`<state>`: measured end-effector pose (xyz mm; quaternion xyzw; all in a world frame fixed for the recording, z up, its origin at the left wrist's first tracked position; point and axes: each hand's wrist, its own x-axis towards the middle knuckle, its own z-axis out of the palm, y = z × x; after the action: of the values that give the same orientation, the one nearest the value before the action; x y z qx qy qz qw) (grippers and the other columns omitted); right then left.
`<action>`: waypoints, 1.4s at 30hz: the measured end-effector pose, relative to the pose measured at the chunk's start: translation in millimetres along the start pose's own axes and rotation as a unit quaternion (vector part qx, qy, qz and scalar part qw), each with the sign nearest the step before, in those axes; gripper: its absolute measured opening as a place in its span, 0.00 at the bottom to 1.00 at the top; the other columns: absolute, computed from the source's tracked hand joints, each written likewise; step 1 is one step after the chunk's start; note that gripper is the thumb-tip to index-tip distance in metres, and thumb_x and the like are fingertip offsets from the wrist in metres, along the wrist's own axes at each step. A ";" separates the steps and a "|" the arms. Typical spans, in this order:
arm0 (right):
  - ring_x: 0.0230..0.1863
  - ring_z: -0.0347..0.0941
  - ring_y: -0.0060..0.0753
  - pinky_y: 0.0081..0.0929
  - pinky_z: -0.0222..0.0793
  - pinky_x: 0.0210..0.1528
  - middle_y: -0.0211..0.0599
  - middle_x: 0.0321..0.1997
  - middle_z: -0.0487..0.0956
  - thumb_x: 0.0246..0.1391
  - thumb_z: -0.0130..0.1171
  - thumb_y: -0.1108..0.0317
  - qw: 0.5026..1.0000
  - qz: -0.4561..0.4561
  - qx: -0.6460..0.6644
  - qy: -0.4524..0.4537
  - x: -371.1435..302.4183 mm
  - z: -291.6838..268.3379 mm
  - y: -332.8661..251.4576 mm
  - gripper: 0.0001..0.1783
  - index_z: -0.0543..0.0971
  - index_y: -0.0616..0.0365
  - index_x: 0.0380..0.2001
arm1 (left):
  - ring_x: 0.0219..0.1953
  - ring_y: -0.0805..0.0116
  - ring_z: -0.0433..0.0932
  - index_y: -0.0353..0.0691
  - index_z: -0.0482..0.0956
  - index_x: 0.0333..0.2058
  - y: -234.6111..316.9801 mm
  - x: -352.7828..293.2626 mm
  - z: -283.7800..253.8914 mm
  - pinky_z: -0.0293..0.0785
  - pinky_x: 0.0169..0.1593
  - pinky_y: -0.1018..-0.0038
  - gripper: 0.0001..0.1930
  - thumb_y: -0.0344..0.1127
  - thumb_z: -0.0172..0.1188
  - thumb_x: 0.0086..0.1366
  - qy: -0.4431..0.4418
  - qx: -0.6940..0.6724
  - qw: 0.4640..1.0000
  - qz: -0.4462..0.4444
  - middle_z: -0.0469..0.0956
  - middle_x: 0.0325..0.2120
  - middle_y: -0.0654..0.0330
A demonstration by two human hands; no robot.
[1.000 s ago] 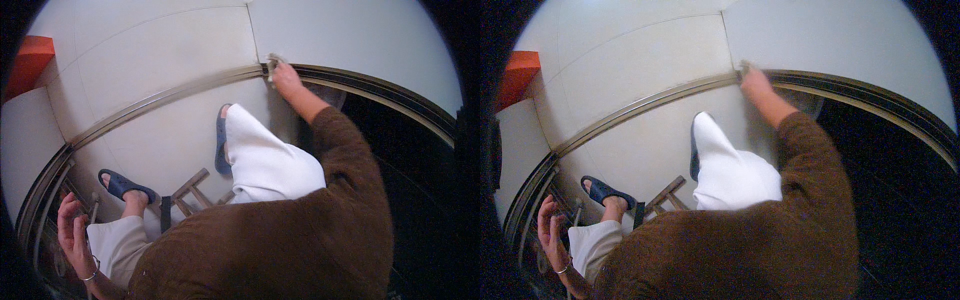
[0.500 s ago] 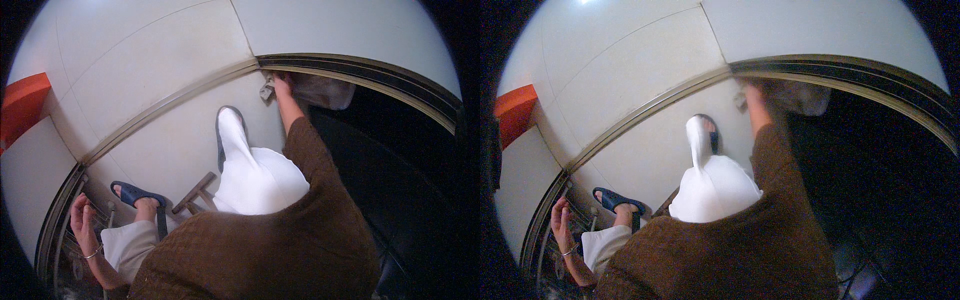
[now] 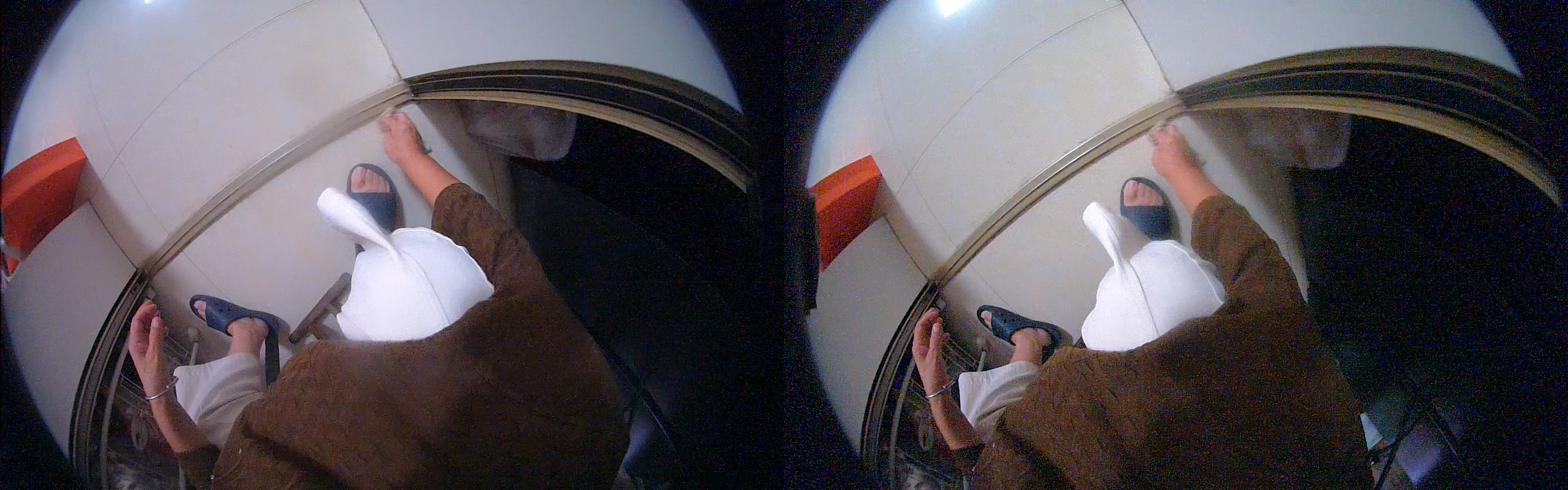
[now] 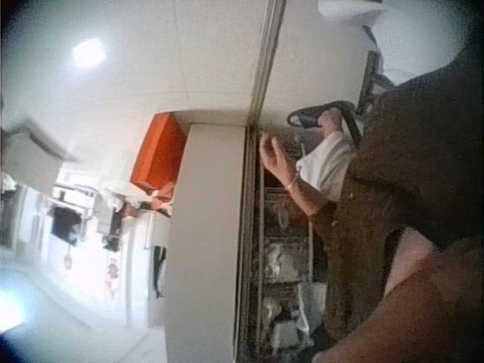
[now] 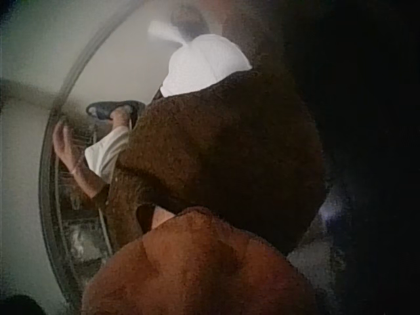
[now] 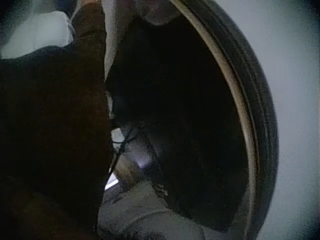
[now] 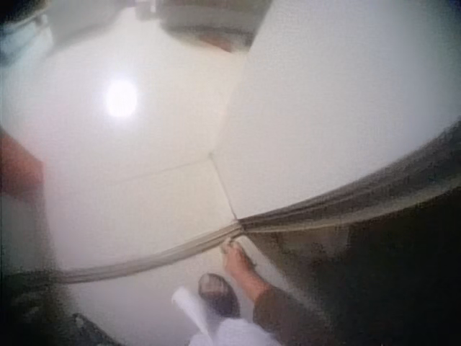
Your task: The person wipes the tiled floor and the metal threshold strip with a cloth. They move along the threshold, scrubbing the seam and adjacent tiles, then walk into the adjacent room while continuing to wipe the floor.
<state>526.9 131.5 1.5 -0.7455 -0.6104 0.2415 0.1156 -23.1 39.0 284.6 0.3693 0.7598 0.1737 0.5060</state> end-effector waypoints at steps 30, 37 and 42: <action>0.47 0.72 0.54 0.43 0.68 0.49 0.53 0.43 0.77 0.51 0.48 0.70 0.981 0.178 0.063 0.044 21.7 -27.9 14.2 0.15 0.79 0.51 0.41 | 0.43 0.79 0.71 0.35 0.72 0.50 9.9 10.0 7.7 0.67 0.42 0.82 0.15 0.33 0.54 0.66 0.019 -0.005 1.000 -0.022 0.73 0.45 0.64; 0.52 0.69 0.51 0.40 0.65 0.54 0.50 0.48 0.74 0.46 0.51 0.70 0.990 0.123 0.073 -0.001 -17.5 1.1 -10.8 0.21 0.74 0.55 0.47 | 0.45 0.77 0.71 0.37 0.71 0.51 4.7 9.1 9.7 0.67 0.44 0.81 0.16 0.34 0.55 0.66 0.015 0.001 0.999 -0.030 0.73 0.47 0.63; 0.52 0.70 0.54 0.41 0.65 0.54 0.52 0.49 0.75 0.41 0.56 0.64 0.969 0.245 0.028 0.001 26.5 -34.3 3.8 0.35 0.64 0.54 0.58 | 0.45 0.76 0.71 0.37 0.71 0.51 -5.6 7.2 -2.1 0.68 0.44 0.81 0.17 0.35 0.55 0.66 -0.003 0.021 0.999 -0.041 0.73 0.47 0.63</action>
<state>551.1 160.4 23.4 -0.8689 -0.4024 0.2786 0.0743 -28.8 40.8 277.3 0.3490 0.7764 0.1354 0.5070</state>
